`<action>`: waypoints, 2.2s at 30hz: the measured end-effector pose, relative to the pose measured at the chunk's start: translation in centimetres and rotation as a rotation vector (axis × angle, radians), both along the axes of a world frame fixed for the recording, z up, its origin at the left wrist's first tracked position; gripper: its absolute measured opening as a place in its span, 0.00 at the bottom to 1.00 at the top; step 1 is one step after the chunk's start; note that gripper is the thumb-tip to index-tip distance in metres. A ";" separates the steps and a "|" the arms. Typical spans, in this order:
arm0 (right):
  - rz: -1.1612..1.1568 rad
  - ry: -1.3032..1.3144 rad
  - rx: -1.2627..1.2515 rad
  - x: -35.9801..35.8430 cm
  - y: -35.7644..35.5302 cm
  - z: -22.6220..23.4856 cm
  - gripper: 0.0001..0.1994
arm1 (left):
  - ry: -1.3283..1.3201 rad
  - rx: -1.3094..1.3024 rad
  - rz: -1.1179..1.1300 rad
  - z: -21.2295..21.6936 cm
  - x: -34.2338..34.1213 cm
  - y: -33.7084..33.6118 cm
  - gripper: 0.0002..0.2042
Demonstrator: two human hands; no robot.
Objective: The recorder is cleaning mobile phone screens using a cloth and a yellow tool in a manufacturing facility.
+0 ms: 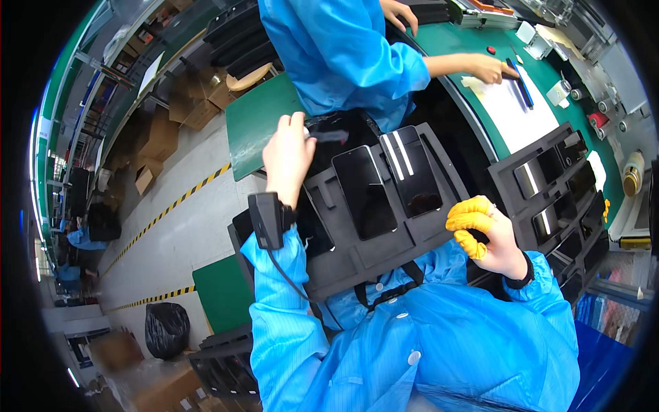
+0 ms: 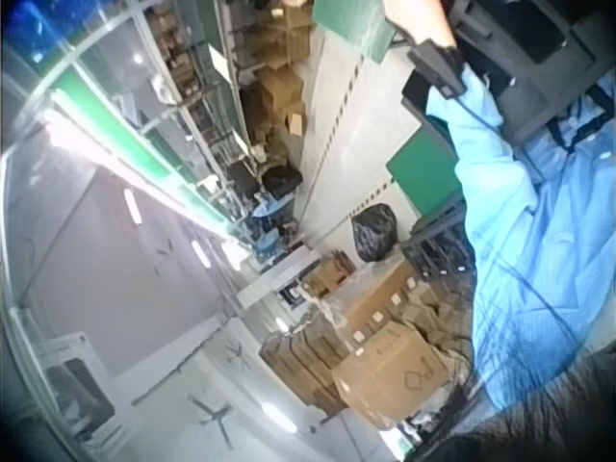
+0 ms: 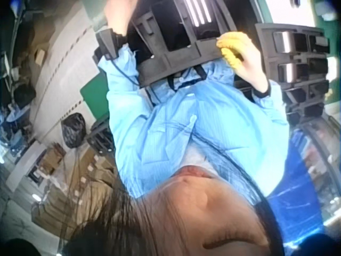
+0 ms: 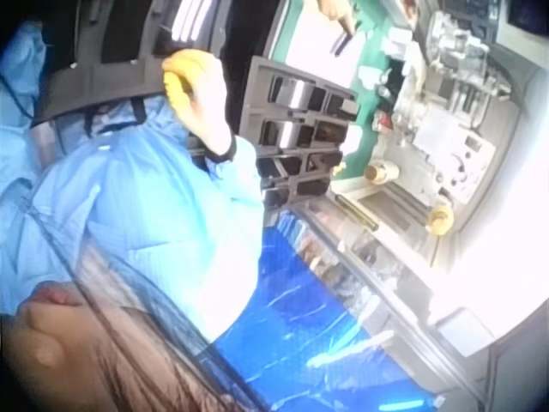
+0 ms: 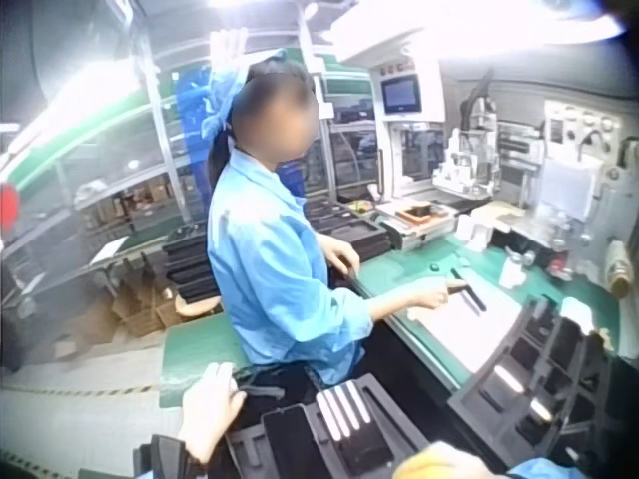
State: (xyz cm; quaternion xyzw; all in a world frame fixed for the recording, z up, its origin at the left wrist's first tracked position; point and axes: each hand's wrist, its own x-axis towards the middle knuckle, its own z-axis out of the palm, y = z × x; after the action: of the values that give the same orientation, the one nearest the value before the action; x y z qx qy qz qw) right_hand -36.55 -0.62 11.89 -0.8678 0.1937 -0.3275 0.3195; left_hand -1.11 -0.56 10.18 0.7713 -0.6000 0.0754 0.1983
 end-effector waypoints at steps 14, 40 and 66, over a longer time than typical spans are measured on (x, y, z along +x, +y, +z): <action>0.319 -0.067 1.153 6.1 1.7 -2.4 0.22 | 1.649 -0.032 -0.327 2.5 -13.2 13.8 0.18; 0.274 0.370 -0.403 14.2 -11.5 -7.0 0.15 | 0.615 -0.075 -0.373 -6.8 -13.3 16.2 0.08; 0.387 0.183 -0.547 20.8 -9.9 -6.6 0.04 | 0.658 -0.058 -0.339 -6.5 -12.7 15.9 0.08</action>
State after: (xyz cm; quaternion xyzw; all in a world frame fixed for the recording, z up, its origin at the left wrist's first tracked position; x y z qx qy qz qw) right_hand -15.72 -10.53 5.26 -0.9678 -0.0416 -0.2213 0.1127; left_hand -13.85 15.32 3.69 0.6383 -0.6209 -0.1936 0.4118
